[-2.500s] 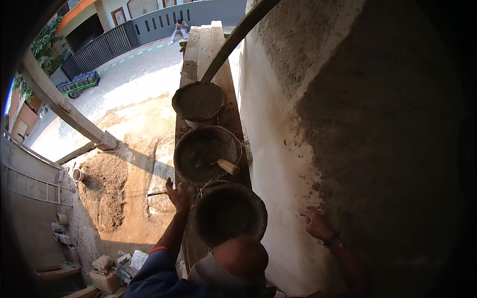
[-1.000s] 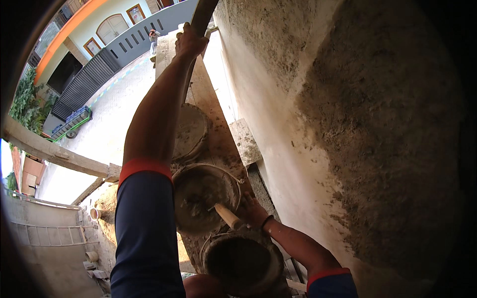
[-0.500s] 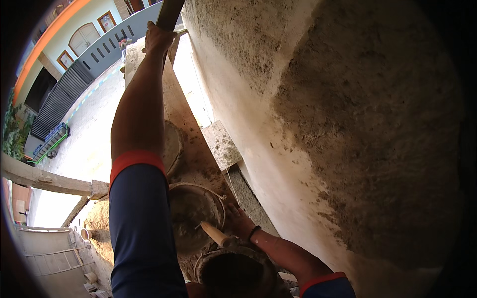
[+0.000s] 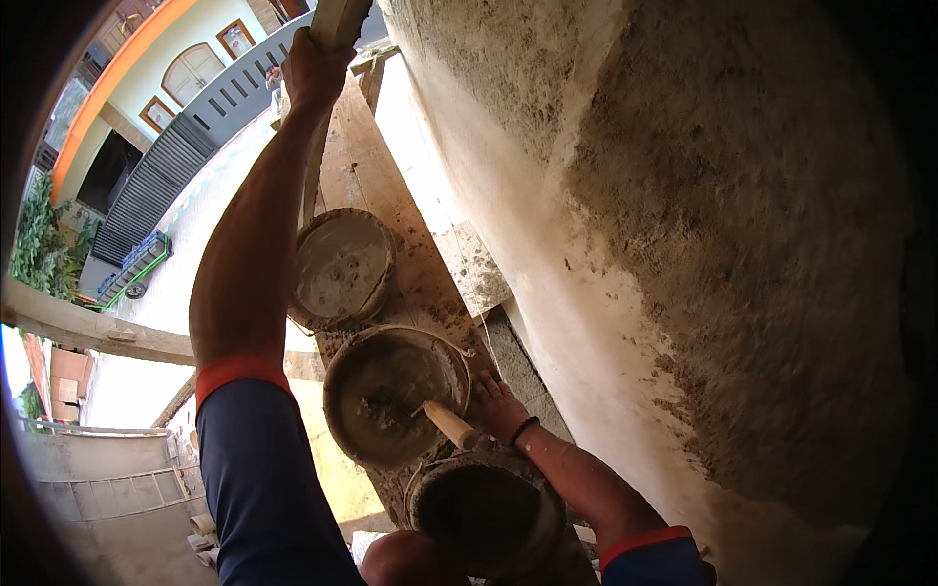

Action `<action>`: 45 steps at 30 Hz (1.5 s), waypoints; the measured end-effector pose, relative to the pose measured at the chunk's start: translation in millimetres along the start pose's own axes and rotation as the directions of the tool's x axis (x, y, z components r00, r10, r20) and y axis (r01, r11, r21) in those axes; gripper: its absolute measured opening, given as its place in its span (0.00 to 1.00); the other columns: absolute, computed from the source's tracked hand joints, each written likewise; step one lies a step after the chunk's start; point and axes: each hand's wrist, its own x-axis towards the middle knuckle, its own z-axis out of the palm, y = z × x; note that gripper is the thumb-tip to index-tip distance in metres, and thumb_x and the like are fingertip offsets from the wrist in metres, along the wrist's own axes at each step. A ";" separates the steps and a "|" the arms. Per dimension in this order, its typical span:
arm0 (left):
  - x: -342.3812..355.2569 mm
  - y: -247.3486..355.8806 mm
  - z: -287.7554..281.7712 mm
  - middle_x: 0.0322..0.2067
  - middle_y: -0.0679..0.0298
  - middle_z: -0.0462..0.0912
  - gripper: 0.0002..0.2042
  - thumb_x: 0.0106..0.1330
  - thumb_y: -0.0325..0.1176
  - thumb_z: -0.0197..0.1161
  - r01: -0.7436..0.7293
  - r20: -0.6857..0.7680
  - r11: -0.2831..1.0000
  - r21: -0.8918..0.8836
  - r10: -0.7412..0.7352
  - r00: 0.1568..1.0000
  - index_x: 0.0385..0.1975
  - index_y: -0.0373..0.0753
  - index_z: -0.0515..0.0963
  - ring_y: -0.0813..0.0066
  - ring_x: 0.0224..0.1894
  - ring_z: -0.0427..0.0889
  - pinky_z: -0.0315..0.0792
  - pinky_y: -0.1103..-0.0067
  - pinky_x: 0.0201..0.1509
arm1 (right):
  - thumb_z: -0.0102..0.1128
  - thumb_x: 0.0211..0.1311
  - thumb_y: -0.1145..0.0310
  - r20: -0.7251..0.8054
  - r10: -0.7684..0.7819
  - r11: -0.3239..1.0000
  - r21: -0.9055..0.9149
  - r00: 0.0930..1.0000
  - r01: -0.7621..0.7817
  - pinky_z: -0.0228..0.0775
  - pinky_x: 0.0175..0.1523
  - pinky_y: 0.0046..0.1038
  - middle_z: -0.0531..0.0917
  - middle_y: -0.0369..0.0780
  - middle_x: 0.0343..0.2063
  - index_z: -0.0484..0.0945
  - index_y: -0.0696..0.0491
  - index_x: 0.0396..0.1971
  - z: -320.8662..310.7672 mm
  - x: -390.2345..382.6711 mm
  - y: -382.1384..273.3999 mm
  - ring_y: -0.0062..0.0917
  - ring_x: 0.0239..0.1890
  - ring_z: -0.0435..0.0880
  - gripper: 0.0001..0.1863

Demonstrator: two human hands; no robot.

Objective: The person applies wet plaster to a concrete wall using a trowel and then uses a wooden straightedge to level and smooth the surface.

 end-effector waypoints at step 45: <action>-334.9 324.4 -211.2 0.54 0.59 0.73 0.23 0.74 0.49 0.46 0.713 0.708 -0.080 -0.697 0.086 0.701 0.58 0.36 0.65 0.65 0.55 0.74 0.70 0.68 0.61 | 0.71 0.39 0.73 -0.713 0.479 0.876 0.351 0.511 -0.331 0.66 0.59 0.42 0.72 0.49 0.55 0.63 0.49 0.66 2.6 -571.2 -56.9 0.44 0.56 0.72 0.46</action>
